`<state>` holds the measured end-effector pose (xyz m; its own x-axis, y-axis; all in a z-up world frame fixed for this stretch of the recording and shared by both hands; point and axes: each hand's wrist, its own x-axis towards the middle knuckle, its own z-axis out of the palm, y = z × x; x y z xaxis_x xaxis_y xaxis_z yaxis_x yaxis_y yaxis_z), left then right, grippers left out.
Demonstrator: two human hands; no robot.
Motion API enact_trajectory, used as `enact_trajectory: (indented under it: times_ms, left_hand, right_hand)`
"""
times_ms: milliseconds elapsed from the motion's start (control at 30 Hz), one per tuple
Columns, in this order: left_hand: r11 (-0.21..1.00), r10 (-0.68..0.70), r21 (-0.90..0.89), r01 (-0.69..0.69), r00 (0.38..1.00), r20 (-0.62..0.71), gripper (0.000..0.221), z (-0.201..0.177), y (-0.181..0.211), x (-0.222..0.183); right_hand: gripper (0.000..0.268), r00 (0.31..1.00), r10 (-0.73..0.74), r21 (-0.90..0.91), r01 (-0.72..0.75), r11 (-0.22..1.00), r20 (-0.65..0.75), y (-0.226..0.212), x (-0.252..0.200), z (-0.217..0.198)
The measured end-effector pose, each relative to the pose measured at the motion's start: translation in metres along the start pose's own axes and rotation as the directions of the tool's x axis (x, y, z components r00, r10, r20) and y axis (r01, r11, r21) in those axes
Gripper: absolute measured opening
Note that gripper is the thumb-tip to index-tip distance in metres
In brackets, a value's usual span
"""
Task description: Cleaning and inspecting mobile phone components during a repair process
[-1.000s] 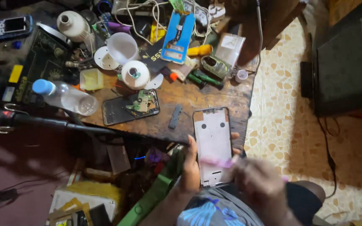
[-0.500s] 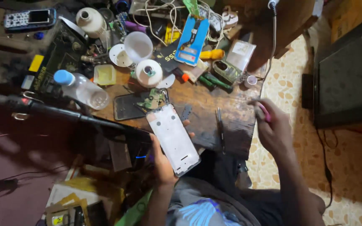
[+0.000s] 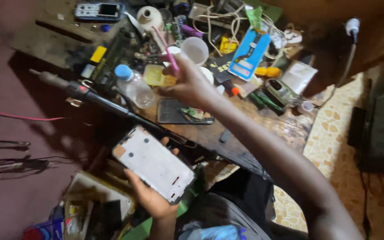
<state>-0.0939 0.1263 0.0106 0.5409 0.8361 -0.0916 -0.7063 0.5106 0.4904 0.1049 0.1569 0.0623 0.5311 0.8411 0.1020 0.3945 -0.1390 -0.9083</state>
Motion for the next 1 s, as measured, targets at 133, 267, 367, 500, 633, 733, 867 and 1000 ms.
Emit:
enact_trajectory:
  times_ms: [133,267,367,500,633,733,867,1000]
  left_hand:
    - [0.998,0.039,-0.043,-0.036,0.996,0.077,0.062,0.007,0.024,0.004]
    - [0.995,0.003,-0.097,0.006,0.996,0.090,0.063,0.002,0.037,0.008]
    - [0.990,-0.057,-0.125,0.059,0.998,0.019,0.064,-0.001,0.041,0.007]
    - [0.984,-0.130,-0.113,0.135,0.990,0.051,0.066,-0.008,0.030,0.010]
    - [0.927,-0.336,-0.164,0.338,0.941,0.039,0.064,-0.002,0.003,0.010]
    - [0.848,-0.529,-0.202,0.489,0.782,-0.330,0.060,0.018,-0.025,0.004]
    - [0.676,-0.701,-0.272,0.685,0.712,0.051,0.063,0.032,-0.065,-0.021]
    - [0.529,-0.832,-0.288,0.798,0.555,0.011,0.065,0.068,-0.082,-0.047]
  right_hand:
    - [0.080,0.999,-0.021,0.009,0.022,1.000,-0.036,0.023,0.032,0.059]
    - [0.068,0.997,0.056,0.019,-0.055,0.998,-0.047,0.039,0.046,0.088]
    - [0.066,0.990,-0.039,0.221,0.069,0.973,-0.139,0.027,0.036,0.089]
    - [0.081,0.989,-0.145,0.370,0.144,0.918,-0.026,-0.028,-0.016,0.035]
    - [0.062,0.914,-0.396,-0.414,0.395,0.820,0.087,-0.056,-0.088,-0.039]
    - [0.062,0.915,-0.402,-0.881,0.226,0.416,0.045,-0.037,-0.136,-0.065]
    - [0.059,0.958,-0.276,-0.974,0.128,0.187,0.073,-0.019,-0.185,-0.097]
    - [0.061,0.975,-0.203,-0.973,0.127,0.193,0.087,-0.017,-0.232,-0.112]
